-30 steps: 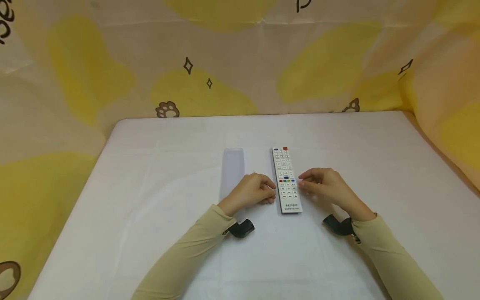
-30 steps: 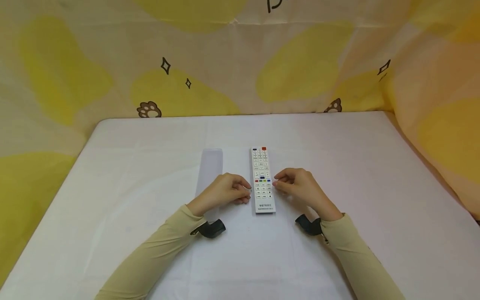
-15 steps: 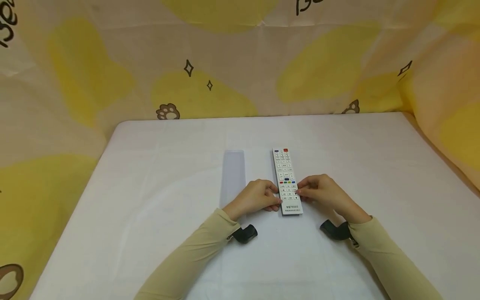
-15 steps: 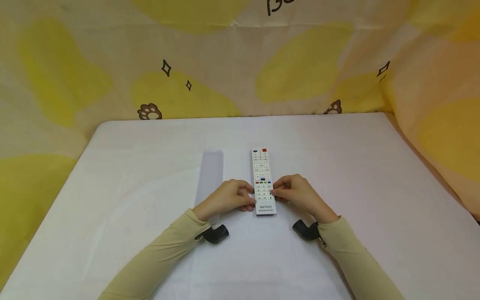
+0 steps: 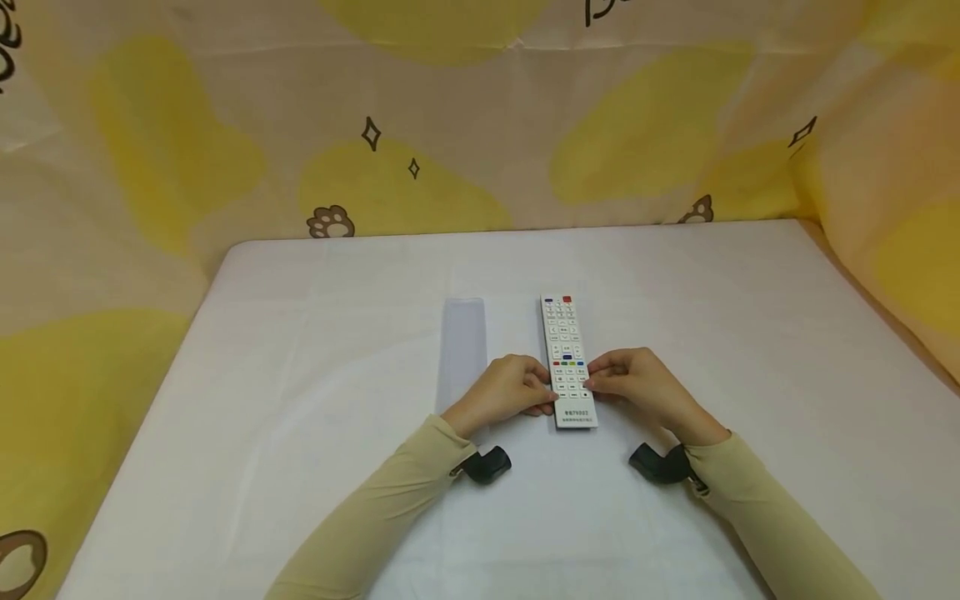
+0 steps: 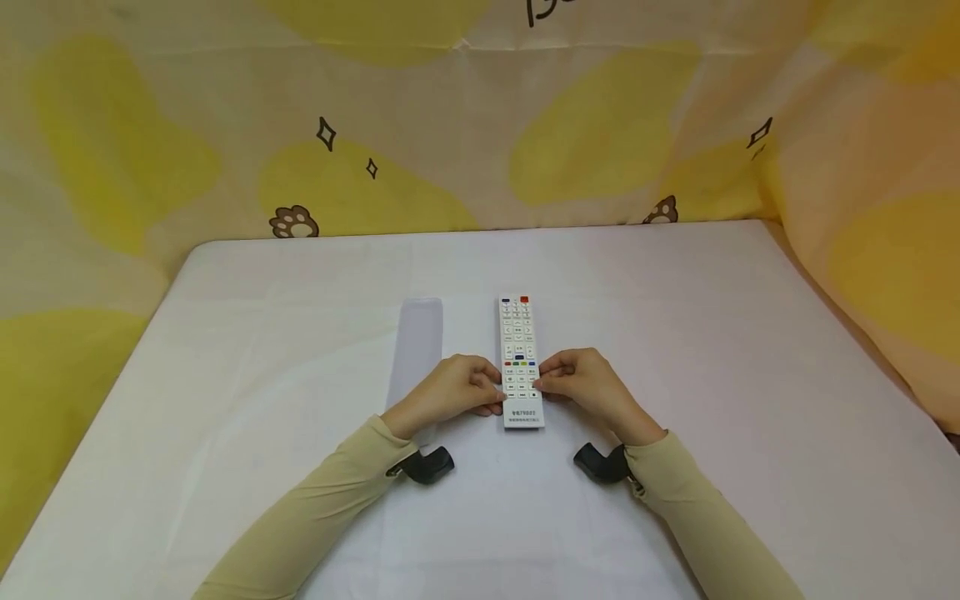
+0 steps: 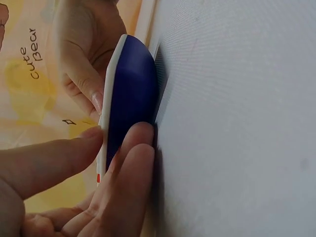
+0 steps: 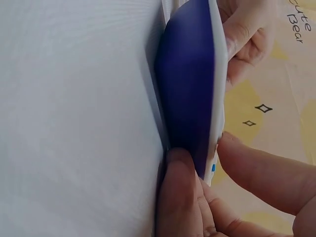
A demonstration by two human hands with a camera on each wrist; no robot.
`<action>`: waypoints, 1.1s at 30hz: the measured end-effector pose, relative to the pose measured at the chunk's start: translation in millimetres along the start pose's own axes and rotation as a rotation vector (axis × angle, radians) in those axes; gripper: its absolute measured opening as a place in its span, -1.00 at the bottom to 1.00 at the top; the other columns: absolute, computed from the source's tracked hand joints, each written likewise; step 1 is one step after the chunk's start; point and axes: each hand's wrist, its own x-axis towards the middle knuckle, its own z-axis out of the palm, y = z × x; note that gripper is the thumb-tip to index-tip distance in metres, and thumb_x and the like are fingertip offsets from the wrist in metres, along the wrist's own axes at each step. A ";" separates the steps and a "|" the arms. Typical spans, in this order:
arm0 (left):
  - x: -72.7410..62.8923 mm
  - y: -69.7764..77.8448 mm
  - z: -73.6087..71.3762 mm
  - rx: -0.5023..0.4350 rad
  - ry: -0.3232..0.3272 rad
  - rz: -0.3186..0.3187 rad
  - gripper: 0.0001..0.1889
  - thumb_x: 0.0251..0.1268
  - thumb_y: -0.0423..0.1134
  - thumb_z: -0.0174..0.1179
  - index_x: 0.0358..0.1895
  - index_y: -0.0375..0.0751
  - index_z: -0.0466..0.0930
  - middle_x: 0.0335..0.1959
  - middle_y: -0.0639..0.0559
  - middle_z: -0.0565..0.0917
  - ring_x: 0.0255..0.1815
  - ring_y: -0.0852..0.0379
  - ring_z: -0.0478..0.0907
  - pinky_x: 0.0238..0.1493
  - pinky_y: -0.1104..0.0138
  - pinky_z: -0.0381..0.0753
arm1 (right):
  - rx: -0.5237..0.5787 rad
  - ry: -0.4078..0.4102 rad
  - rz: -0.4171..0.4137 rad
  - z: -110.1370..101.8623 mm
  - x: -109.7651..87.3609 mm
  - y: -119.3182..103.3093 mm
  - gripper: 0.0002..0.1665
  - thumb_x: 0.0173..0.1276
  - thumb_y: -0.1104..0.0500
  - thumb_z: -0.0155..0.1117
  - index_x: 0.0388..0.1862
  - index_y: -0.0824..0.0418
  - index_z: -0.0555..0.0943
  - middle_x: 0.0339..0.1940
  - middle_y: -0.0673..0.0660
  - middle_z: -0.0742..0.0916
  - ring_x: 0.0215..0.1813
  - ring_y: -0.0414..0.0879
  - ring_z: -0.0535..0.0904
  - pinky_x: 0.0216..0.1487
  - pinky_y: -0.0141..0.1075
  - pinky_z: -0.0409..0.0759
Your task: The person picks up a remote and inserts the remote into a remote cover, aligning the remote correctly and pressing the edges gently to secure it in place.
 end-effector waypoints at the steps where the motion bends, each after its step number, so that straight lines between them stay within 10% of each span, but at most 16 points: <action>1: -0.1 -0.1 -0.3 -0.006 -0.001 -0.001 -0.79 0.18 -0.43 0.25 -0.17 -0.48 0.51 -0.52 -0.08 0.70 -0.54 0.16 0.64 -0.46 0.40 0.64 | 0.009 -0.001 0.000 0.2 0.2 0.3 -0.63 0.26 0.27 0.29 -0.07 0.54 0.53 -0.34 0.16 0.71 -0.31 -0.15 0.60 -0.28 -0.38 0.61; 24: -1.8 3.6 -3.9 0.127 0.063 0.071 -0.78 0.13 -0.41 0.30 -0.19 -0.43 0.53 -0.45 -0.06 0.70 -0.51 0.23 0.60 -0.45 0.46 0.59 | 0.172 -0.030 0.005 -1.2 3.5 5.3 -0.58 0.27 0.30 0.26 -0.01 0.60 0.47 -0.21 0.25 0.72 -0.23 -0.17 0.64 -0.16 -0.37 0.62; 33: -1.7 4.5 -4.6 0.019 0.059 0.046 -0.77 0.14 -0.45 0.29 -0.15 -0.45 0.52 -0.42 -0.10 0.70 -0.47 0.18 0.63 -0.41 0.42 0.63 | 0.267 -0.029 -0.015 -0.7 3.1 6.3 -0.54 0.29 0.28 0.25 0.01 0.64 0.44 -0.19 0.20 0.70 -0.21 -0.18 0.64 -0.14 -0.37 0.61</action>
